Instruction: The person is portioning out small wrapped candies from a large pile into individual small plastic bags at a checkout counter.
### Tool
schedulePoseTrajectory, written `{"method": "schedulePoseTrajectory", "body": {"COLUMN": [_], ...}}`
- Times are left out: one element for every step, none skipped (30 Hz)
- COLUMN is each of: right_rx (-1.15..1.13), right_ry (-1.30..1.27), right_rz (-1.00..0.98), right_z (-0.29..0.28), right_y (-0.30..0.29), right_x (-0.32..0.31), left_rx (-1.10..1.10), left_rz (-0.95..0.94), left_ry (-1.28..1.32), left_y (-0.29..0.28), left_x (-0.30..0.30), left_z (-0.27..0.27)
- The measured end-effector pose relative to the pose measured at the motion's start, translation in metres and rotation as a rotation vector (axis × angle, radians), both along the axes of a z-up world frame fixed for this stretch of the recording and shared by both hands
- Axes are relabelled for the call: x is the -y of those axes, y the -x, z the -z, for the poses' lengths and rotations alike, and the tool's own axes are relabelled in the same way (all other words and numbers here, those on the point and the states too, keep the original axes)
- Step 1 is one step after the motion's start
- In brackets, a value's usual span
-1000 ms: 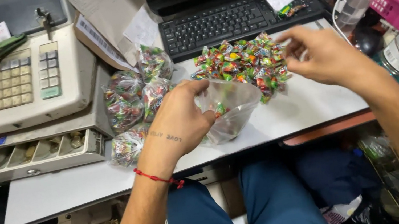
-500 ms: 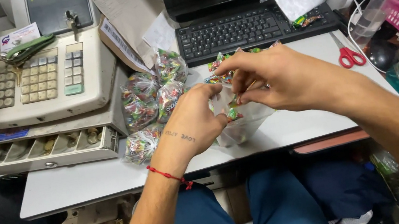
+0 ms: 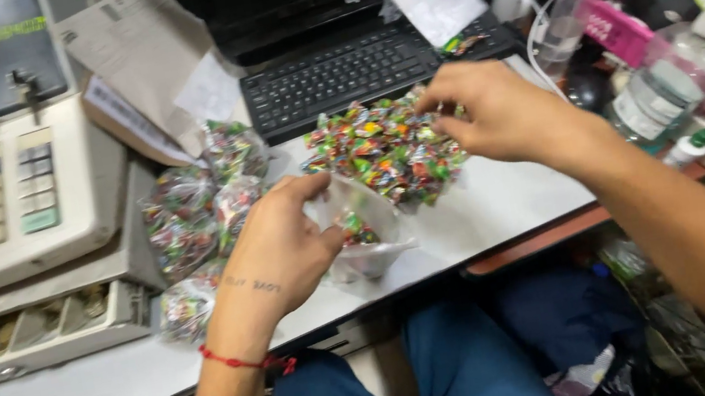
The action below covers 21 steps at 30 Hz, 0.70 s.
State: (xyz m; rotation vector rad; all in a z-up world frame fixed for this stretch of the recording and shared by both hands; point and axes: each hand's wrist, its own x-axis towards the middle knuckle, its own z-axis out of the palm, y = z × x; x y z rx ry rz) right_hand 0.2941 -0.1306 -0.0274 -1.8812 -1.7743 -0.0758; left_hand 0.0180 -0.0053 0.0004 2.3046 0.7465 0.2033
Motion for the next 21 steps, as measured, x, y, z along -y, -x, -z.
{"method": "schedulePoseTrajectory", "body": {"right_rx": [0.004,0.036,0.068,0.069,0.022,-0.026,-0.025,-0.06,-0.095,-0.097,-0.095,-0.094,-0.097,-0.075,-0.053,-0.051,-0.055,-0.057,-0.053,-0.069,-0.086], "right_ry": [0.005,0.13,0.256,0.256,0.316,0.373,0.37,0.368,0.366,0.367,0.344,0.322,0.323,0.314,0.304,0.304,0.297,0.288,0.287,0.211,0.135], "right_rz": [0.011,0.071,0.132,0.135,0.131,0.123,0.123,0.152,0.182,0.178,0.199,0.226,0.228,0.231,0.234,0.236,0.23,0.22,0.219,0.196,0.172], "right_z": [0.014,0.028,0.043,0.051,0.058,0.065,0.07,0.074,0.079,0.088,0.097,0.106,0.112,0.117,0.122,0.119,0.117,0.113,0.103,0.094,0.084], "right_y": [-0.011,-0.022,-0.033,-0.033,-0.034,-0.034,-0.03,-0.027,-0.023,-0.027,-0.031,-0.036,-0.038,-0.041,-0.044,-0.044,-0.044,-0.043,-0.041,-0.039,-0.037], "right_x": [0.0,0.0,0.0,0.003,0.006,0.007,0.011,0.014,0.017,0.018,0.019,0.023,0.024,0.025,0.026,0.027,0.029,0.028,0.032,0.033,0.035], "left_rx": [0.004,0.005,0.005,0.006,-0.006,-0.019,-0.018,-0.019,-0.02,-0.022,-0.023,-0.023,-0.026,-0.017,-0.008,-0.005,-0.018,-0.029,-0.024,-0.022,-0.021], "left_rz": [0.011,0.0,-0.011,-0.009,0.002,0.01,0.009,0.006,0.003,-0.001,-0.002,0.003,0.006,0.006,0.007,0.009,0.015,0.016,0.014,0.015,0.016], "left_ry": [0.005,0.016,0.028,0.028,0.021,0.012,0.009,0.015,0.021,0.021,0.014,0.006,0.007,0.012,0.016,0.016,0.015,0.014,0.013,0.016,0.02], "left_y": [-0.001,-0.001,0.0,-0.002,-0.004,-0.005,-0.006,-0.006,-0.007,-0.006,-0.005,-0.006,-0.006,-0.006,-0.006,-0.007,-0.007,-0.006,-0.006,-0.006,-0.005], "left_x": [0.002,0.003,0.005,0.005,0.005,0.004,0.005,0.005,0.005,0.005,0.004,0.004,0.004,0.004,0.004,0.005,0.006,0.006,0.005,0.004,0.003], "left_z": [-0.001,-0.003,-0.004,-0.004,-0.003,-0.004,-0.005,-0.006,-0.006,-0.006,-0.006,-0.005,-0.004,-0.004,-0.004,-0.005,-0.007,-0.009,-0.007,-0.005,-0.003]}}
